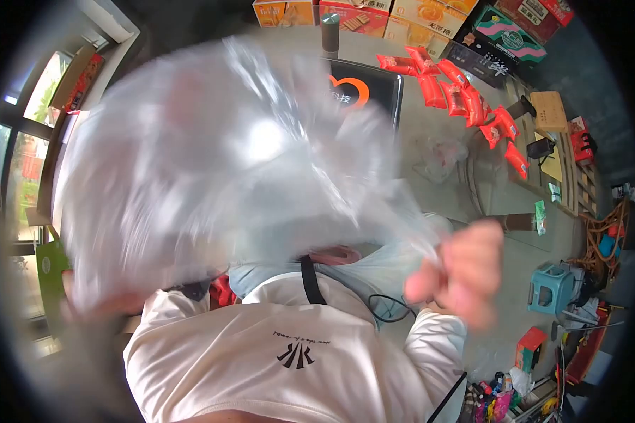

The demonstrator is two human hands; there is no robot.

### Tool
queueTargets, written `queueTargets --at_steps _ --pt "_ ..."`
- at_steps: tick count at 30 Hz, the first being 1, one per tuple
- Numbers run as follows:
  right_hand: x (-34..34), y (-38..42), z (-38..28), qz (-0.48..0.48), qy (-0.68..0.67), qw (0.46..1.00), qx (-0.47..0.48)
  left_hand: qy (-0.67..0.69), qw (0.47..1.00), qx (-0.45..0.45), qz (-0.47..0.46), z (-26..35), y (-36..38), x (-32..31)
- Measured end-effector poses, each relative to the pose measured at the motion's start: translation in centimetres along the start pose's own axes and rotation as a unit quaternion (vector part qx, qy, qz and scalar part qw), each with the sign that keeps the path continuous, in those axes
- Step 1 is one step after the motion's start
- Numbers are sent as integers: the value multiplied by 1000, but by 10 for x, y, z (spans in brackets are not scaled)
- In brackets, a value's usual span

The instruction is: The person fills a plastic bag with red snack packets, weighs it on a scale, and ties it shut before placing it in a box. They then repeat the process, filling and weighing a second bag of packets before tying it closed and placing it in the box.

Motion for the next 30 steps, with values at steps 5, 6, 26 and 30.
queueTargets --at_steps 5,6,26,30 --pt "-39 30 65 -70 154 983 74 343 707 144 -601 38 94 -56" --pt "-51 48 82 -42 105 989 -90 335 661 175 -648 48 124 -73" --pt "-97 153 134 -229 19 840 -491 652 261 373 -606 75 136 -47" --pt "-89 135 125 -154 23 853 -498 632 278 385 -612 76 132 -46"
Point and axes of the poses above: each hand's wrist, its own y-axis away from the middle knuckle, its own x-axis out of the back of the hand, z = x × y, the point moved 1 cm from there along -y, towards the middle knuckle, and after that the axes turned 2 degrees about -x, right-handed, at the moved point
